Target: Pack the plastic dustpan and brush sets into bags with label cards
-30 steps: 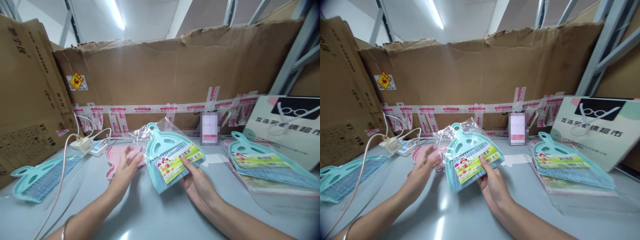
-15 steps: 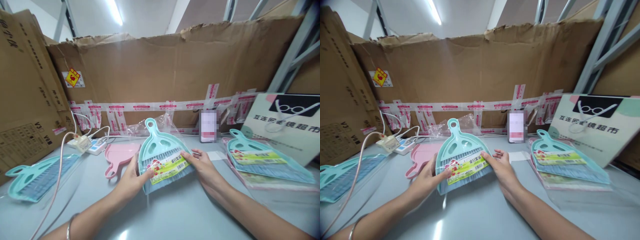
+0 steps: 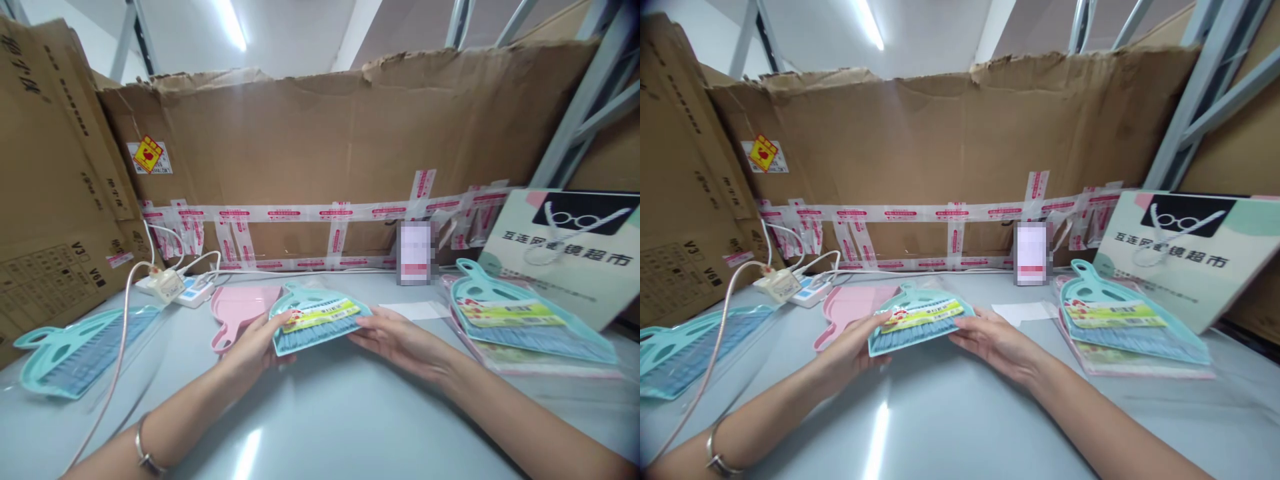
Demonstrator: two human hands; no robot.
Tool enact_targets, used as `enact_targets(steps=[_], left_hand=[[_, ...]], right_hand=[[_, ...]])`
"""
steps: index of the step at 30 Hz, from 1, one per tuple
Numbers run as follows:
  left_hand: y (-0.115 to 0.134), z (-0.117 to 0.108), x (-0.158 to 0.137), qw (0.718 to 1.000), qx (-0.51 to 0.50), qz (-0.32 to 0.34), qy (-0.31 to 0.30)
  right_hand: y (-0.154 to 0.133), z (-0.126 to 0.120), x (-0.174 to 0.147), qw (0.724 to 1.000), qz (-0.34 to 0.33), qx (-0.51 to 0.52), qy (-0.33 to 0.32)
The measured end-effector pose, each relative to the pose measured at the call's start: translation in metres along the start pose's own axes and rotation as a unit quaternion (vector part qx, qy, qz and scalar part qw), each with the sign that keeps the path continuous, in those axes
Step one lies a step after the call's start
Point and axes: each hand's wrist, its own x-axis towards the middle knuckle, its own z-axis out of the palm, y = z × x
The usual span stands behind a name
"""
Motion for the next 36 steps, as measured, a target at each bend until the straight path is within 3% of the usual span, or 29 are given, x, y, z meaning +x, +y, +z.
enact_targets(steps=[2, 4, 6, 8, 13, 20, 23, 26, 28, 29, 36], left_hand=[[0.003, -0.003, -0.001, 0.998, -0.022, 0.013, -0.050], [0.004, -0.006, -0.001, 0.995, -0.029, 0.034, -0.090], [0.002, -0.008, 0.001, 0.994, -0.016, 0.057, -0.090], [-0.003, -0.011, 0.007, 0.996, 0.006, 0.077, -0.053], [-0.013, -0.014, 0.017, 0.989, 0.067, 0.130, 0.034], [-0.005, -0.011, 0.008, 0.973, 0.152, 0.174, -0.006], [-0.002, -0.018, 0.007, 0.941, 0.207, 0.243, -0.112], [-0.002, -0.028, 0.009, 0.875, 0.308, 0.329, -0.178], [-0.005, -0.031, 0.011, 0.839, 0.366, 0.377, -0.143], [-0.007, -0.031, 0.013, 0.834, 0.370, 0.393, -0.114], [-0.010, -0.018, 0.010, 0.848, 0.271, 0.446, 0.085]], right_hand=[[0.000, -0.001, 0.001, 1.000, -0.004, 0.005, 0.006], [0.003, -0.003, 0.004, 0.998, -0.009, 0.011, 0.059], [0.006, -0.003, 0.007, 0.994, -0.005, 0.002, 0.113], [0.010, -0.002, 0.008, 0.990, -0.004, -0.020, 0.140], [0.014, 0.003, 0.008, 0.990, -0.027, -0.035, 0.135], [0.006, -0.001, 0.008, 0.991, -0.079, 0.054, 0.094], [0.000, -0.002, 0.006, 0.989, -0.100, 0.054, 0.096], [-0.003, -0.001, 0.002, 0.987, -0.117, 0.048, 0.099], [-0.004, 0.000, -0.001, 0.986, -0.134, 0.019, 0.098], [-0.004, 0.002, -0.002, 0.985, -0.144, -0.001, 0.092], [-0.002, 0.001, -0.007, 0.956, -0.255, -0.147, -0.018]])
